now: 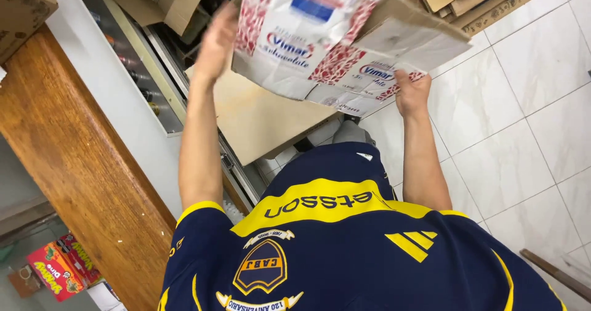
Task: The person breaks down cardboard boxes by hand, flattening them one at a time and stacking the flattened boxes on a pile.
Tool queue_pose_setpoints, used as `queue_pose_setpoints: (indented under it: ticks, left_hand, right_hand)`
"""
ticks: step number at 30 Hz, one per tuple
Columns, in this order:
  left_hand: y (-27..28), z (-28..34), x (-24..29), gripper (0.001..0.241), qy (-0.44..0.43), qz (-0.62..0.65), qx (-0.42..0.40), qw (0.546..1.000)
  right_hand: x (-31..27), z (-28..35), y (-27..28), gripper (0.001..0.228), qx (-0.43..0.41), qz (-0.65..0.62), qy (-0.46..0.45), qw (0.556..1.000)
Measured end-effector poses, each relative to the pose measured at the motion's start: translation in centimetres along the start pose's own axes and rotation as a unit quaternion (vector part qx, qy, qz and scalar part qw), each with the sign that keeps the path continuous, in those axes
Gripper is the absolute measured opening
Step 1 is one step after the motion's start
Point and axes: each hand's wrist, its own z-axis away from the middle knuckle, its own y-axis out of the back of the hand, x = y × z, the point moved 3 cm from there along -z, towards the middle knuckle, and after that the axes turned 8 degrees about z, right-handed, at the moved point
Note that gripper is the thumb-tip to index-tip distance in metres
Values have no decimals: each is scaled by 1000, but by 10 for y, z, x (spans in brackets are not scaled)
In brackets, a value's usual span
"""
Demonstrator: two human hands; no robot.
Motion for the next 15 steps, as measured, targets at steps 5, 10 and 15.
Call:
queue_pose_setpoints:
  ticks: [5,10,15]
  left_hand:
    - [-42,-25,-26,55,41,49,-10,998]
    - [-82,-90,5,43,16,30,84,996]
    - [-135,-189,51,39,17,1,162,987]
  right_hand:
    - [-32,-29,6,52,38,-44,-9,998]
    - [-65,-68,31,59,18,-32,-61,997]
    - [-83,-154,80,53,98,-84,-15,992]
